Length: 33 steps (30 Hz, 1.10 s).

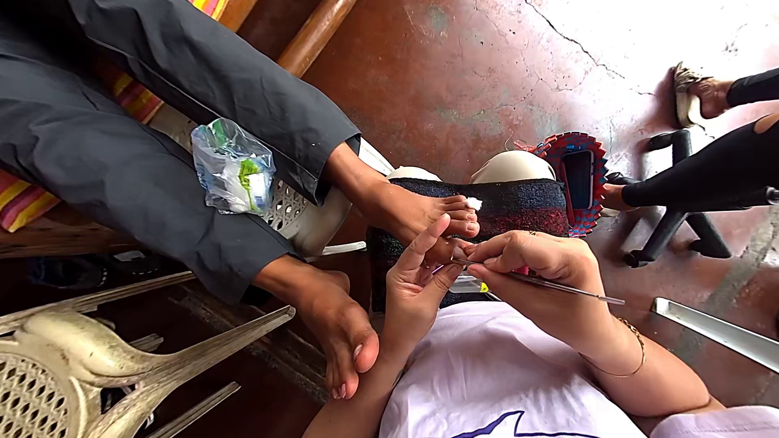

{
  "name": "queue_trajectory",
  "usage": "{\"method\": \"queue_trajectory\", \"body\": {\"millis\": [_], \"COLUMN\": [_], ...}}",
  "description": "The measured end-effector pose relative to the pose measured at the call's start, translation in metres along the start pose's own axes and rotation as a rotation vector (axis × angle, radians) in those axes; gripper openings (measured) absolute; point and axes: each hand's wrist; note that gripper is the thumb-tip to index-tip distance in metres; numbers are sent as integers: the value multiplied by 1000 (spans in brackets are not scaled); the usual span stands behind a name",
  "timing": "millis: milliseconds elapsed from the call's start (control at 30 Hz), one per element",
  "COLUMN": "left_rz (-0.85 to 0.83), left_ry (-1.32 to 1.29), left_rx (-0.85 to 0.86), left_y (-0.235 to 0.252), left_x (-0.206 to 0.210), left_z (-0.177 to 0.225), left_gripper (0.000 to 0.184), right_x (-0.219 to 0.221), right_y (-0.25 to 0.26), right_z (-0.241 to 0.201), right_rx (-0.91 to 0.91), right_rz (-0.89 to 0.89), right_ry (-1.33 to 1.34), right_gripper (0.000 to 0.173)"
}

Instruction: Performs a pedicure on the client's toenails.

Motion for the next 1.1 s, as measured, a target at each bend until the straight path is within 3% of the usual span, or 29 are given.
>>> {"method": "queue_trajectory", "body": {"millis": [300,500,700,867,1000,1033,1100], "left_rz": [-6,-2,6,26,35,29,24], "left_ry": [-25,-17,-23,-87,-137,-143,-161], "left_rx": [3,-2,3,-39,-60,-62,-66], "left_y": [1,1,2,2,2,2,1], "left_x": [0,0,1,2,3,2,2], "left_z": [1,1,2,4,5,5,6], "left_gripper": [53,53,53,53,54,54,55], "right_x": [3,3,3,6,-10,-16,-21], "right_y": [-3,-4,-4,-5,-7,-6,-1], "right_z": [9,2,10,12,13,10,3], "right_rx": [98,-58,-25,-147,-421,-434,-320], "right_rz": [105,28,50,123,-72,-115,-101], "right_ry": [245,3,128,50,-396,-396,-109], "right_gripper": [9,12,10,11,12,12,10]}}
Point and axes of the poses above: each hand's wrist, its own y-axis towards the middle knuckle, its own x-axis out of the palm, z = x × y, and after that the axes turned 4 degrees about z, right-handed
